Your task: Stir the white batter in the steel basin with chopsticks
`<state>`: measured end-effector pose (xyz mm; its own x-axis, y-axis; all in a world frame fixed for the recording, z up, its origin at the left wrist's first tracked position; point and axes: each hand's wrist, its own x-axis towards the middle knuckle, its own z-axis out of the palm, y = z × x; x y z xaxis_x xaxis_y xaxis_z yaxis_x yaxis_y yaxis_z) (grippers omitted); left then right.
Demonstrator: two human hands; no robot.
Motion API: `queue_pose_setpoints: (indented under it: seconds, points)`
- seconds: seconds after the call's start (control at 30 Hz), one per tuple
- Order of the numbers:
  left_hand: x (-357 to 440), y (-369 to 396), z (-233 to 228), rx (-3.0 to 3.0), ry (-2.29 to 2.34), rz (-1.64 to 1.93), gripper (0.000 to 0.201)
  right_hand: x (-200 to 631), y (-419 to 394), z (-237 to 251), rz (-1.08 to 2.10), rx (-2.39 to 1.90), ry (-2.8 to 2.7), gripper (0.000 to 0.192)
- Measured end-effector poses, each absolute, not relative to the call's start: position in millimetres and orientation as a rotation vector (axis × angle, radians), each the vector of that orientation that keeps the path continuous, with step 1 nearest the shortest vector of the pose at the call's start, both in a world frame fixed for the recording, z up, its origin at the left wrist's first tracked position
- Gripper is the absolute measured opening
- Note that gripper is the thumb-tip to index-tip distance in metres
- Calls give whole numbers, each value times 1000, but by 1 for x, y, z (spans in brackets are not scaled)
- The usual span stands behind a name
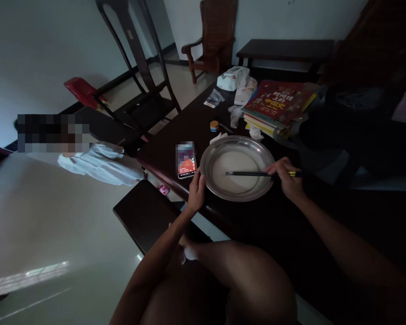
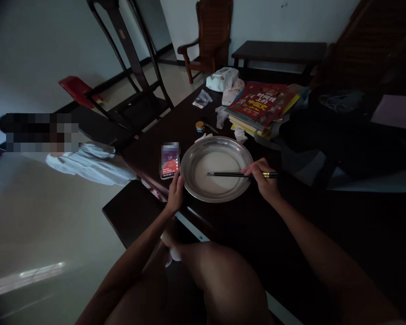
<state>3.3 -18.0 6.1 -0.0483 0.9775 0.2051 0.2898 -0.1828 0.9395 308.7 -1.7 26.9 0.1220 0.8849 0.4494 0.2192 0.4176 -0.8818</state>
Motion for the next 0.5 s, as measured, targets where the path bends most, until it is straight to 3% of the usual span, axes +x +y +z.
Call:
queue_pose_setpoints:
  seconds: [0.5]
  points:
    - [3,-19,8,1549,1379,1251,67,309,0,28,603,-1097,-1300,51]
